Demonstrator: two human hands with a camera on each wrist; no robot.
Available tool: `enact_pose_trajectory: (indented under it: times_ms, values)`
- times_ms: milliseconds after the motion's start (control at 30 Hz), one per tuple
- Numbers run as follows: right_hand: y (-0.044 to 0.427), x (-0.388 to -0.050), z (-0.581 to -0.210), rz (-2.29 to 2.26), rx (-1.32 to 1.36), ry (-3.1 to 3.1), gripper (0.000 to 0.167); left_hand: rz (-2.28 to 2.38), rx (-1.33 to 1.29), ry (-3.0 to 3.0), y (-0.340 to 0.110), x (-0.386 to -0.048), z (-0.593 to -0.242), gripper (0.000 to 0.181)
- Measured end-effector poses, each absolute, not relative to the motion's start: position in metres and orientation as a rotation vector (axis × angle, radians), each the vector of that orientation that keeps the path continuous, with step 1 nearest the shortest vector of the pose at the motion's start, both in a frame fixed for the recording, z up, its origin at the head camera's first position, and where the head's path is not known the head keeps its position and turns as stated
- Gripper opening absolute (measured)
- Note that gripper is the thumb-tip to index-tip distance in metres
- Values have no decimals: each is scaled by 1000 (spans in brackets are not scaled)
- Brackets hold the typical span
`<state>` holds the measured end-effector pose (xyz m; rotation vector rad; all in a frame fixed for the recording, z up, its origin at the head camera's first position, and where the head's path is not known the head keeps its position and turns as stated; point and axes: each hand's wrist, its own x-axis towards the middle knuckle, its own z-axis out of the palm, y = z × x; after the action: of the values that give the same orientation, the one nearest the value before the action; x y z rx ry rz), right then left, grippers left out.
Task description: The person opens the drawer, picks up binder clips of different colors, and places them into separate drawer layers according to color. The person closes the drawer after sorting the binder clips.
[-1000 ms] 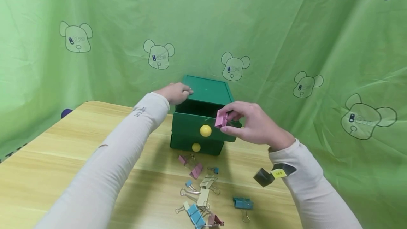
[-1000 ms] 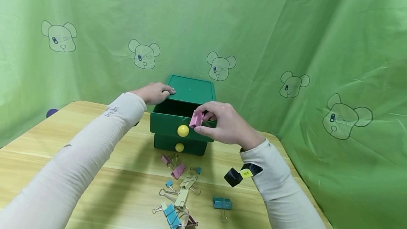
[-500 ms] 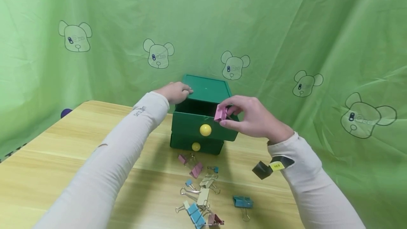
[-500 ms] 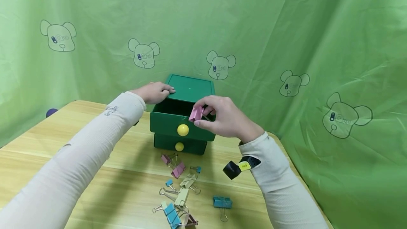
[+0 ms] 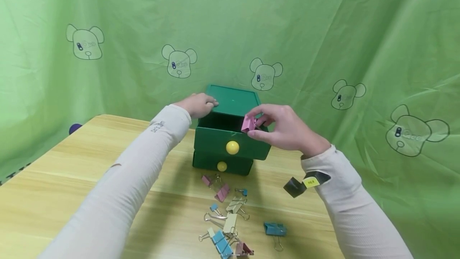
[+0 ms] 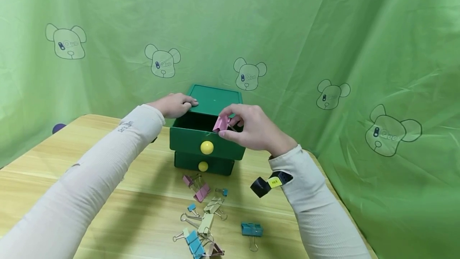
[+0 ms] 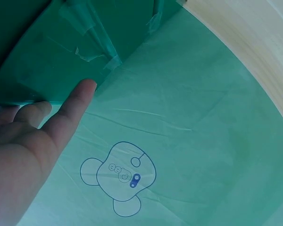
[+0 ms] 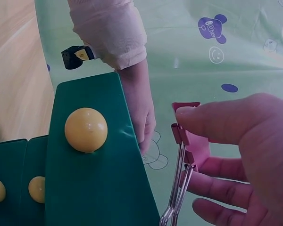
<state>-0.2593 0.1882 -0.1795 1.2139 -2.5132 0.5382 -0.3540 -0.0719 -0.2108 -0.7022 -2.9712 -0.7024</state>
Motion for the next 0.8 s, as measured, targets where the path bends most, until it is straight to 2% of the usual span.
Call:
enact_pose_trajectory:
  times_ms: [800]
  values:
    - [183,-272,-177,588,1148,-2528,33,-712,-689,-2961,-72,-356,-214,45]
